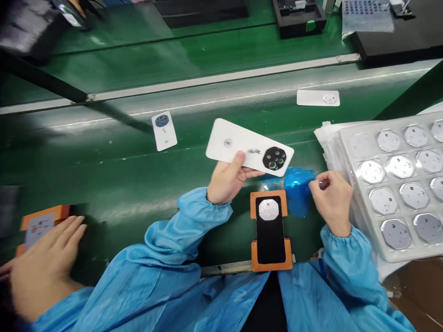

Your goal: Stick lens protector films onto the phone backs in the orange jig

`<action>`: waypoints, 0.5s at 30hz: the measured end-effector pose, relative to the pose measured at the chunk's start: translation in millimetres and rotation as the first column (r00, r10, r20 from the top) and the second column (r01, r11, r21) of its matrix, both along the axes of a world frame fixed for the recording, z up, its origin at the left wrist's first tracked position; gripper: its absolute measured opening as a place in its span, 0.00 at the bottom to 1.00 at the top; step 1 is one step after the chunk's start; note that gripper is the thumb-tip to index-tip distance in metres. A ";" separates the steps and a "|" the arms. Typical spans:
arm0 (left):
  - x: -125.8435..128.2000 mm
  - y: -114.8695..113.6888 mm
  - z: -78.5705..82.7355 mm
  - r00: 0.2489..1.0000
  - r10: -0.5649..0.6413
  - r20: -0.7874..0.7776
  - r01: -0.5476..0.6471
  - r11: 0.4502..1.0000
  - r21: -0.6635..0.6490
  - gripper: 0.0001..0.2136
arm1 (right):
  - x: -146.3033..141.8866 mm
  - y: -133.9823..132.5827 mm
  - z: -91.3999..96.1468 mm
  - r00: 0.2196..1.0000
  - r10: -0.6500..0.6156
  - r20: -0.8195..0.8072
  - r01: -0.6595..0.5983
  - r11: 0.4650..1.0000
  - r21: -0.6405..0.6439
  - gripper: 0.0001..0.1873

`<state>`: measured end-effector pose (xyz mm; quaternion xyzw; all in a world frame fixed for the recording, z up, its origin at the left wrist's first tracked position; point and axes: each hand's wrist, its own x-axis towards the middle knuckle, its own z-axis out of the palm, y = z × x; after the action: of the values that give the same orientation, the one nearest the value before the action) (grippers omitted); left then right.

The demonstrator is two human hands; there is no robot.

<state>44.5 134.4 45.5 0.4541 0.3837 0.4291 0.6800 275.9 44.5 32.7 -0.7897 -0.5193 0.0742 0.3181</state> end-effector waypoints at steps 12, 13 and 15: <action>-63.9 -84.3 25.2 0.811 0.056 -0.582 0.421 0.635 0.648 0.18 | 2.1 -48.9 27.2 0.914 0.388 0.122 -0.388 0.921 -0.020 0.04; -62.8 -91.2 25.7 0.767 0.089 -0.636 0.498 0.542 0.677 0.19 | -3.0 -52.9 31.9 0.869 0.478 0.126 -0.486 0.873 0.039 0.09; -58.9 -103.2 21.7 0.670 0.184 -0.719 0.617 0.401 0.677 0.19 | -13.4 -60.8 34.2 0.731 0.664 0.158 -0.681 0.726 0.095 0.18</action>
<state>-14.4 31.2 67.2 0.9162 0.2519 0.2514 0.1841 262.5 -16.3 66.9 -0.5249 -0.7912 0.1016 0.2968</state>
